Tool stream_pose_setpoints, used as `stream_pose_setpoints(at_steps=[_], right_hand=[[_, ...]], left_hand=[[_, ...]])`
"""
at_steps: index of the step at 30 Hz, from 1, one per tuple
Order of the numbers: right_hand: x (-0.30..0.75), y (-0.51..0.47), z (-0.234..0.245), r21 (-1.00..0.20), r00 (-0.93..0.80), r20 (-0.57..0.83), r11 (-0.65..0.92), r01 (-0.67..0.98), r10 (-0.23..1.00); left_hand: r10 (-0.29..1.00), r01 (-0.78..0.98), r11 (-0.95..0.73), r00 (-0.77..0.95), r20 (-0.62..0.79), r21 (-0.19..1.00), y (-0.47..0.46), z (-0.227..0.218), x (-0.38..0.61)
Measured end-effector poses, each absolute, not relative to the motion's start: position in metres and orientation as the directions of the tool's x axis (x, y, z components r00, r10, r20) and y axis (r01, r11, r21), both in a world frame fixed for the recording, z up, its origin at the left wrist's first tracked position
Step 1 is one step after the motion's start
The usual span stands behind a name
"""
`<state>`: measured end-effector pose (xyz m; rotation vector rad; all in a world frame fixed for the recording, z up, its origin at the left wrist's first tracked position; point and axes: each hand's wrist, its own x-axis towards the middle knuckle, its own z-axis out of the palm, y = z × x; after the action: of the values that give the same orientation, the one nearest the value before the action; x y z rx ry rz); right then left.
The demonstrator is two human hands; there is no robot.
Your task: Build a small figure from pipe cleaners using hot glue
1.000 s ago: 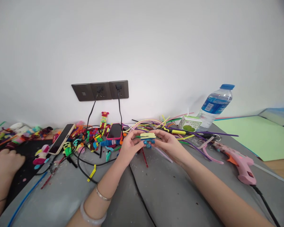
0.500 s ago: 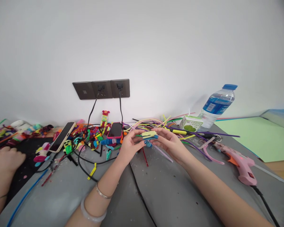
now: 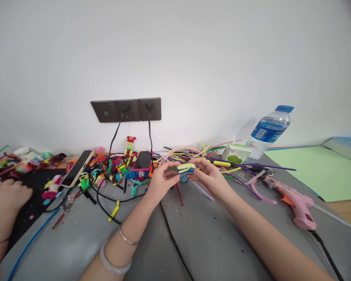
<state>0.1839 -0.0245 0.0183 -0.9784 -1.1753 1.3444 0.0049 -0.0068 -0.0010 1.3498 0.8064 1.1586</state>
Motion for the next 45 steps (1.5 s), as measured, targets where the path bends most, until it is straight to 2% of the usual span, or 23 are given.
stream_pose_setpoints(at_steps=[7,16,29,33,37,40,45], right_hand=[[0.187,-0.022,0.014,-0.935,0.010,0.353,0.353,-0.024,0.936],[0.193,-0.017,0.009,-0.898,0.003,0.430,0.427,0.112,0.903],[0.194,-0.020,0.011,-0.869,-0.015,0.444,0.434,0.239,0.896],[0.192,-0.021,0.012,-0.911,-0.019,0.398,0.398,0.106,0.917],[0.189,-0.022,0.015,-0.970,-0.062,0.242,0.239,-0.042,0.968],[0.187,-0.025,0.019,-0.982,-0.120,0.167,0.155,-0.105,0.979],[0.184,-0.027,0.024,-0.982,-0.119,0.154,0.139,-0.125,0.981]], left_hand=[[0.957,-0.154,-0.161,0.218,0.192,0.975,-0.007,0.000,0.005],[0.960,-0.157,-0.182,0.187,0.210,0.971,-0.007,0.003,0.006],[0.960,-0.172,-0.166,0.199,0.199,0.971,-0.010,0.004,0.007],[0.959,-0.192,-0.113,0.235,0.157,0.975,-0.011,0.005,0.007],[0.958,-0.203,-0.115,0.237,0.163,0.972,-0.010,0.005,0.007],[0.955,-0.207,-0.128,0.238,0.177,0.970,-0.010,0.004,0.008],[0.951,-0.198,-0.133,0.251,0.181,0.971,-0.011,0.005,0.007]])
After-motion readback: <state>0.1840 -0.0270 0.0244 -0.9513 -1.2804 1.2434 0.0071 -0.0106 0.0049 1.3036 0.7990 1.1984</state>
